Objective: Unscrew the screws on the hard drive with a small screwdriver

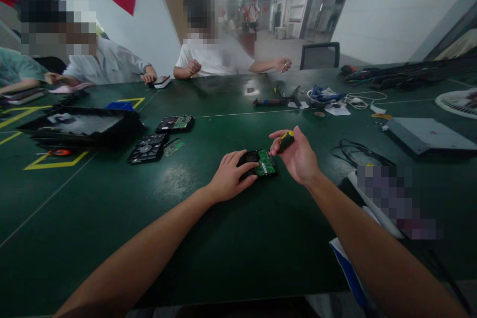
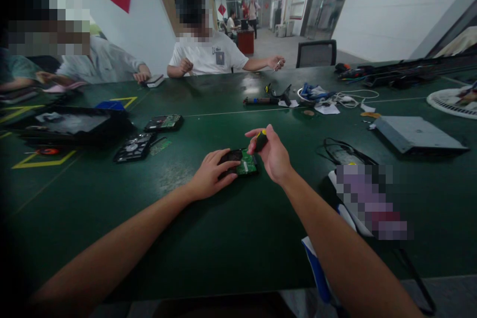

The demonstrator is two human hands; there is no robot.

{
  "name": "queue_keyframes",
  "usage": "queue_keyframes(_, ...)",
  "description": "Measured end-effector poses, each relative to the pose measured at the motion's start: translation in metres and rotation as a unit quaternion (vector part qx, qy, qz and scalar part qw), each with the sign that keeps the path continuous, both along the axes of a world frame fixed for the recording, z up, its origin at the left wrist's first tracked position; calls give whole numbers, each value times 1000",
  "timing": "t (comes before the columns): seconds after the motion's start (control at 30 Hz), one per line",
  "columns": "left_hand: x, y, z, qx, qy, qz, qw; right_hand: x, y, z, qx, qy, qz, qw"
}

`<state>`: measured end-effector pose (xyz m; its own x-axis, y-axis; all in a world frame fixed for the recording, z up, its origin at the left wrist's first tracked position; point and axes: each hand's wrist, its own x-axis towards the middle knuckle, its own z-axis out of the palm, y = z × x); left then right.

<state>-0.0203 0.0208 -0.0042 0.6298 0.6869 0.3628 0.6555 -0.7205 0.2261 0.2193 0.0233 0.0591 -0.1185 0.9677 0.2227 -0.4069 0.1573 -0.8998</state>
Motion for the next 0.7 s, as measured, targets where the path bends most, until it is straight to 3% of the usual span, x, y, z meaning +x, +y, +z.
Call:
queue_keyframes(0.27,0,-1,2,-1,-2,-4,1000,5,2,-5,60,-33,-24,997)
queue_keyframes(0.43,-1,0,0,0,1,-5,1000,5,0,-2,47,-17,18,999)
queue_keyframes(0.7,-1,0,1,0,-5,-5,1000,1,1,-2,22,-12,-19,1000)
